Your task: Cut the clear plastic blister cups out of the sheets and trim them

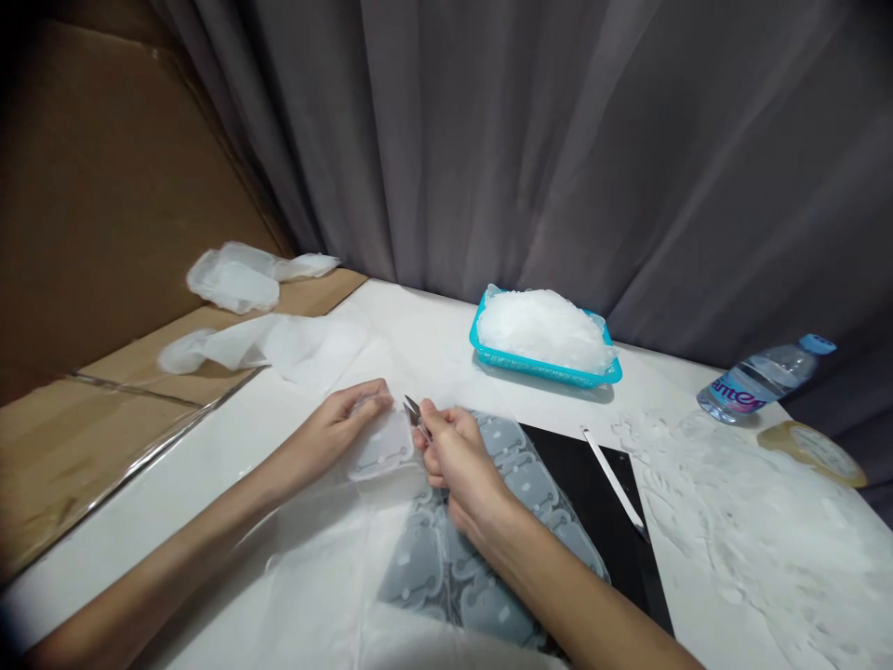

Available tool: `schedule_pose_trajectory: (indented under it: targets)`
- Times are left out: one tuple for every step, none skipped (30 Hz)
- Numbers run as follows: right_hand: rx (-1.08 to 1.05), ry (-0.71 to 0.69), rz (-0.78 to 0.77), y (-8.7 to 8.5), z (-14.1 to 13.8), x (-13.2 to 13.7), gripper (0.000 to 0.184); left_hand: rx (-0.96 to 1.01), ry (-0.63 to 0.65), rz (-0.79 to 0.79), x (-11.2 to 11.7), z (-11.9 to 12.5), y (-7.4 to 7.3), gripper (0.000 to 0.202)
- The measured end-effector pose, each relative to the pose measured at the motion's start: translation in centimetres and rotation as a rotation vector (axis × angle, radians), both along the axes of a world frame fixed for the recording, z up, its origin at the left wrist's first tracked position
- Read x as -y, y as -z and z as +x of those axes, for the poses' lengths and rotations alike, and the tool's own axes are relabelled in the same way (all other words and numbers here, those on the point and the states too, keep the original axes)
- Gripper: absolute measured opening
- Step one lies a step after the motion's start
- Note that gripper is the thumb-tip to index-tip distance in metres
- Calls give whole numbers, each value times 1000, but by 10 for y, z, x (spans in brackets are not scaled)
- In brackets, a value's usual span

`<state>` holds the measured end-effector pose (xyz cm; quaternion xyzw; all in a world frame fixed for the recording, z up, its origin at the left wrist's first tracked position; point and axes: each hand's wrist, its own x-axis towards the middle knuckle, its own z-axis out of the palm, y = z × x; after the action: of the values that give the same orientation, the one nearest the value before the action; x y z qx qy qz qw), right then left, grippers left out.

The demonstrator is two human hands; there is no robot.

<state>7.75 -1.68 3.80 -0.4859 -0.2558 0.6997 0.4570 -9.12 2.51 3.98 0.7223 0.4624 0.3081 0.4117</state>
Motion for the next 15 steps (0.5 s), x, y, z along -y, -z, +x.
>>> schedule_pose_trajectory:
  targets:
    - [0,-1,-1,0,0,-1,58,4,7,-4,0,0,0,36]
    - [1,-3,-2,0,0,-2,58,9,21,-7,-1,0,0,36]
    - [1,-6,-3,0,0,-3,57,13,36,-10,-1,-1,0,37]
    - [2,-9,-4,0,-1,-4,56,16,51,-15,-2,-1,0,37]
    - [3,-13,-4,0,-2,-6,55,19,62,-21,-3,-2,0,37]
    - [5,-15,-3,-1,-3,-8,54,20,68,-28,-3,-2,0,37]
    - [7,-14,-1,-1,-4,-9,54,20,68,-36,-3,-2,0,38]
    - [9,-10,2,-2,-5,-10,53,18,68,-46,-4,-3,0,38]
    - [10,-3,7,-3,-5,-11,53,16,68,-56,-3,-3,0,38]
    - [13,3,13,-4,-6,-12,53,13,68,-66,-3,-3,0,38]
    - [15,6,20,-5,-6,-13,54,11,70,-74,-3,-2,0,37]
    - [18,5,29,-5,-6,-13,54,9,74,-78,-3,-2,-1,37]
    - [22,3,37,-6,-7,-14,54,7,76,-78,-2,-1,-1,36]
    - [25,2,43,-6,-7,-15,54,4,80,-74,-2,-1,-1,36]
    - [26,2,48,-5,-7,-15,54,0,84,-67,-2,-1,-1,35]
